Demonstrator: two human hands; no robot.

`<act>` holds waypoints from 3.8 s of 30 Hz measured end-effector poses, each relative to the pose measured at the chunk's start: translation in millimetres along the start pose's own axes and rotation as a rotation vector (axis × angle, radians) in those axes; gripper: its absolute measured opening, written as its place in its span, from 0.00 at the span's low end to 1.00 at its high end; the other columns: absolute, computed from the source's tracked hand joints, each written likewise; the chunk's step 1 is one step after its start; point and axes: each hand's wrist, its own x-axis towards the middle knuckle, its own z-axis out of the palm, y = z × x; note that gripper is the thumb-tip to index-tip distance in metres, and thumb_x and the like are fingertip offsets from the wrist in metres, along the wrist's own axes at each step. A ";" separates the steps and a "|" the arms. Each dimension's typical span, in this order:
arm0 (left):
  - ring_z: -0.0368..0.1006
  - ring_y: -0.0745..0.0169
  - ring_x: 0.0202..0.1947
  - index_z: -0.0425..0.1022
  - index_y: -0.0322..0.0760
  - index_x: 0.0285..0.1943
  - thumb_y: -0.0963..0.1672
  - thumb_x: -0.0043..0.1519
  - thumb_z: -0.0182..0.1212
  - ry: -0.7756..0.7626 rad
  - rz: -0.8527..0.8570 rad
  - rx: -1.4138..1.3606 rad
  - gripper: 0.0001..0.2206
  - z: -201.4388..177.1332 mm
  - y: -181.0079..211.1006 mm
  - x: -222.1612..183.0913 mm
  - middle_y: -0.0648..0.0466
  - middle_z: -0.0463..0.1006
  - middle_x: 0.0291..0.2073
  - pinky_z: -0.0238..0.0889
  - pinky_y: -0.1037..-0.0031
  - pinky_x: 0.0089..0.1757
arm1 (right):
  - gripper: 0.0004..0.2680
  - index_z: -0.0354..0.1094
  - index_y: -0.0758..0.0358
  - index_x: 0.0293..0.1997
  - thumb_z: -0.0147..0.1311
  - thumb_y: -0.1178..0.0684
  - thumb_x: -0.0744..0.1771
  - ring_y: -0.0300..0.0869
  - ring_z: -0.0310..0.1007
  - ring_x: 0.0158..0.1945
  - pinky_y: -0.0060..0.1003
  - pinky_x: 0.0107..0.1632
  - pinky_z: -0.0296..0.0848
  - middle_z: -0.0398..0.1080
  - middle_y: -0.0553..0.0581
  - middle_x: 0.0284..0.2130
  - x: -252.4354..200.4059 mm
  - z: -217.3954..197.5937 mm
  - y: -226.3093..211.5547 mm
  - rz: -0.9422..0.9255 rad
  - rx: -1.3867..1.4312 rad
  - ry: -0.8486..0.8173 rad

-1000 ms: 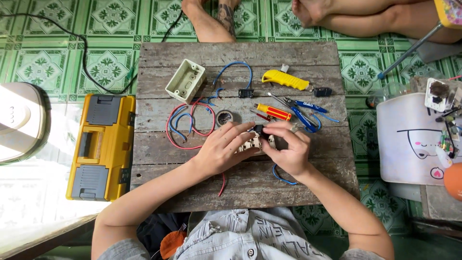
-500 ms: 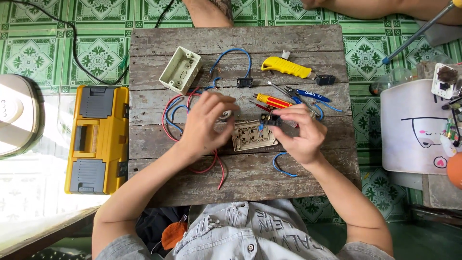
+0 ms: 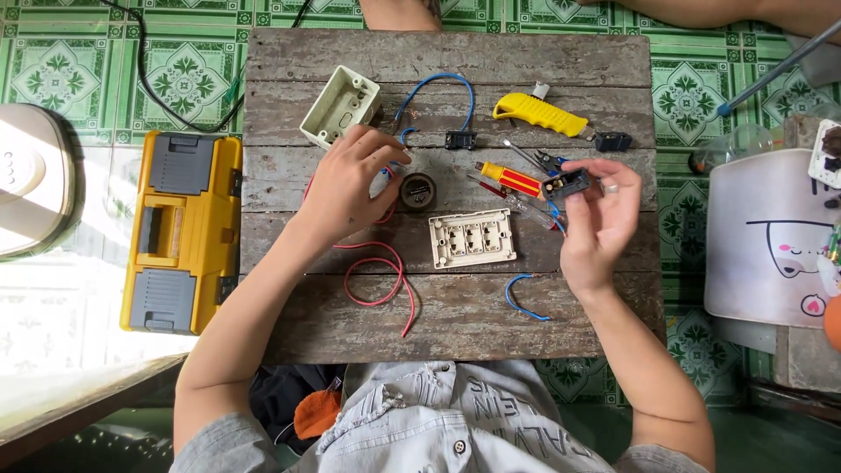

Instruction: Connecting electrical wires to a switch assembly using pliers and a screwdriver

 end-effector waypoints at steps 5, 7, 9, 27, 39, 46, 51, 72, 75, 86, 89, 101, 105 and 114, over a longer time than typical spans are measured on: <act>0.71 0.49 0.47 0.80 0.36 0.43 0.38 0.55 0.67 0.019 0.001 0.008 0.08 -1.0 -1.9 1.3 0.50 0.78 0.41 0.65 0.65 0.42 | 0.14 0.49 0.62 0.62 0.41 0.65 0.69 0.48 0.74 0.41 0.37 0.43 0.79 0.65 0.66 0.50 -2.2 2.9 -1.6 0.169 0.167 0.018; 0.71 0.50 0.46 0.80 0.36 0.42 0.38 0.57 0.67 0.045 0.001 0.003 0.07 -2.0 -2.3 2.4 0.51 0.78 0.39 0.66 0.66 0.41 | 0.14 0.49 0.62 0.62 0.41 0.65 0.69 0.50 0.76 0.37 0.38 0.39 0.81 0.65 0.67 0.49 -2.5 2.0 0.3 0.186 0.179 0.011; 0.71 0.51 0.44 0.79 0.36 0.41 0.38 0.57 0.67 0.090 0.035 -0.003 0.06 -0.1 0.0 4.8 0.51 0.78 0.39 0.66 0.66 0.41 | 0.13 0.48 0.63 0.62 0.41 0.65 0.70 0.52 0.77 0.37 0.39 0.39 0.82 0.65 0.69 0.50 -2.1 0.7 3.7 0.157 0.186 0.021; 0.73 0.58 0.33 0.78 0.47 0.29 0.44 0.56 0.66 0.115 0.621 0.303 0.03 119.1 46.2 74.6 0.57 0.78 0.26 0.64 0.66 0.34 | 0.13 0.47 0.67 0.61 0.41 0.67 0.70 0.61 0.77 0.37 0.47 0.36 0.82 0.65 0.76 0.50 6.6 -7.8 14.2 0.018 0.119 0.063; 0.75 0.58 0.34 0.79 0.43 0.31 0.41 0.60 0.59 -0.072 0.534 0.183 0.05 129.4 34.1 69.4 0.54 0.80 0.25 0.67 0.70 0.33 | 0.12 0.49 0.69 0.59 0.42 0.67 0.70 0.60 0.78 0.37 0.45 0.34 0.82 0.67 0.75 0.49 11.1 -8.1 6.0 0.004 0.084 0.050; 0.78 0.50 0.32 0.80 0.37 0.37 0.41 0.56 0.63 -0.172 0.379 -0.115 0.04 91.6 46.0 81.8 0.48 0.81 0.26 0.71 0.64 0.34 | 0.12 0.48 0.68 0.60 0.43 0.66 0.70 0.57 0.78 0.38 0.41 0.34 0.82 0.67 0.74 0.49 9.1 -11.9 17.7 0.011 0.110 0.041; 0.79 0.53 0.33 0.81 0.34 0.45 0.39 0.62 0.62 -0.106 -0.002 -0.694 0.05 47.6 58.4 85.5 0.46 0.83 0.30 0.72 0.70 0.35 | 0.13 0.52 0.70 0.59 0.47 0.67 0.68 0.57 0.78 0.39 0.39 0.33 0.81 0.68 0.75 0.45 7.2 -12.7 26.6 -0.014 0.103 -0.006; 0.78 0.58 0.29 0.83 0.36 0.45 0.37 0.63 0.66 0.267 -0.004 -0.714 0.06 34.8 98.6 74.5 0.51 0.82 0.27 0.72 0.70 0.39 | 0.12 0.64 0.79 0.53 0.58 0.70 0.66 0.51 0.79 0.41 0.47 0.38 0.85 0.72 0.71 0.40 -8.3 -4.0 25.7 0.230 0.258 -0.089; 0.78 0.51 0.30 0.82 0.35 0.45 0.35 0.61 0.66 0.305 0.113 -0.613 0.07 38.7 98.4 74.9 0.49 0.82 0.28 0.74 0.67 0.38 | 0.12 0.65 0.80 0.53 0.59 0.70 0.65 0.50 0.80 0.40 0.47 0.39 0.86 0.72 0.71 0.40 -7.4 -2.6 27.3 0.240 0.257 -0.087; 0.79 0.52 0.30 0.81 0.32 0.44 0.34 0.59 0.67 0.380 0.191 -0.462 0.08 47.6 104.5 64.8 0.48 0.83 0.30 0.75 0.69 0.34 | 0.13 0.67 0.80 0.51 0.63 0.69 0.64 0.48 0.81 0.38 0.43 0.39 0.85 0.74 0.69 0.36 -9.6 -2.7 31.1 0.309 0.220 -0.082; 0.78 0.56 0.29 0.82 0.34 0.45 0.34 0.59 0.68 0.407 0.136 -0.478 0.08 49.0 105.6 64.7 0.50 0.83 0.29 0.74 0.71 0.34 | 0.13 0.68 0.79 0.50 0.64 0.69 0.63 0.46 0.81 0.38 0.40 0.41 0.84 0.75 0.67 0.36 -9.5 -3.9 32.1 0.329 0.234 -0.069; 0.80 0.51 0.34 0.83 0.35 0.44 0.37 0.61 0.67 0.268 0.067 -0.605 0.05 41.2 102.0 64.5 0.48 0.84 0.33 0.74 0.66 0.36 | 0.14 0.69 0.76 0.48 0.66 0.70 0.61 0.43 0.81 0.37 0.37 0.42 0.84 0.77 0.66 0.35 -10.8 -5.5 39.4 0.375 0.308 -0.057; 0.78 0.46 0.38 0.81 0.34 0.49 0.41 0.64 0.65 0.152 0.159 -0.590 0.07 23.8 105.0 68.1 0.45 0.82 0.38 0.73 0.62 0.40 | 0.14 0.68 0.76 0.49 0.66 0.70 0.61 0.46 0.82 0.38 0.40 0.41 0.83 0.75 0.66 0.36 -13.1 -10.5 51.2 0.340 0.315 -0.060; 0.73 0.45 0.49 0.74 0.29 0.57 0.41 0.58 0.71 -0.075 0.175 -0.302 0.19 -20.6 109.9 73.1 0.40 0.76 0.46 0.71 0.62 0.46 | 0.14 0.67 0.75 0.51 0.65 0.70 0.62 0.49 0.81 0.44 0.41 0.43 0.83 0.74 0.66 0.40 -7.2 -11.5 38.6 0.308 0.309 -0.088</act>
